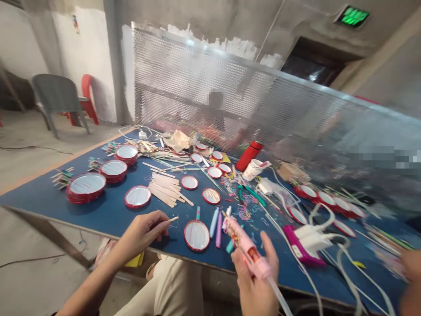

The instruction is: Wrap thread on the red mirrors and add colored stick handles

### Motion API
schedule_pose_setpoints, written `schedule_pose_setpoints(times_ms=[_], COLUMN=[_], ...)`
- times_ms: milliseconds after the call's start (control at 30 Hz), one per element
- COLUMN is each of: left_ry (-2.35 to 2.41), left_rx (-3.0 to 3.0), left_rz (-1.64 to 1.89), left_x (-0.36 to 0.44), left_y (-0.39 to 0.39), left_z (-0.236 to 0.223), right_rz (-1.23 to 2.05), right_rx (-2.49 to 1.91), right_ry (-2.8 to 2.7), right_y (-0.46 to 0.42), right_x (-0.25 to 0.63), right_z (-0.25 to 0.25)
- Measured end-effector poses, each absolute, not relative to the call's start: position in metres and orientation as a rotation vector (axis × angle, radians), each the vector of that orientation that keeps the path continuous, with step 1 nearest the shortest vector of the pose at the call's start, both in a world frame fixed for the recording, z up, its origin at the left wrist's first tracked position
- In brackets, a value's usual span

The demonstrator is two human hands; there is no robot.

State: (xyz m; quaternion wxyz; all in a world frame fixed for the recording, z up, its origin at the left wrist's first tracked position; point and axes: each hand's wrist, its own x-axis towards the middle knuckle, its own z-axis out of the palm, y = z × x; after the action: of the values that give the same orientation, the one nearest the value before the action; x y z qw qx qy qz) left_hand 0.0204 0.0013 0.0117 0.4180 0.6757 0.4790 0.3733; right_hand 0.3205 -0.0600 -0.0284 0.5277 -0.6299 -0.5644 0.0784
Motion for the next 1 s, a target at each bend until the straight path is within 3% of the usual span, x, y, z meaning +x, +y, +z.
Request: schedule_pose_setpoints(times_ms=[100, 167, 400, 767, 1000], left_ry=[1.228, 1.240, 1.261, 1.265, 1.293], left_rx=[1.729, 1.752, 1.779, 1.807, 1.852], left_rz=[0.936, 0.927, 0.940, 0.969, 1.005], left_x=[0.020, 0.020, 0.022, 0.023, 0.023], left_y=[0.006, 0.008, 0.007, 0.004, 0.004], left_z=[0.009, 0.009, 0.013, 0.012, 0.013], right_rz=[-0.178, -0.220, 0.061, 0.194, -0.468], right_rx=[-1.678, -1.828, -2.019, -2.049, -1.618], right_ry=[-1.367, -1.522, -2.089, -2.161, -2.113], right_y=[-0.040, -0.028, 0.004, 0.025, -0.028], right_x=[0.377, 0.414, 0.488, 0.500, 0.420], right_z=[-0.009, 0.000, 0.002, 0.014, 0.032])
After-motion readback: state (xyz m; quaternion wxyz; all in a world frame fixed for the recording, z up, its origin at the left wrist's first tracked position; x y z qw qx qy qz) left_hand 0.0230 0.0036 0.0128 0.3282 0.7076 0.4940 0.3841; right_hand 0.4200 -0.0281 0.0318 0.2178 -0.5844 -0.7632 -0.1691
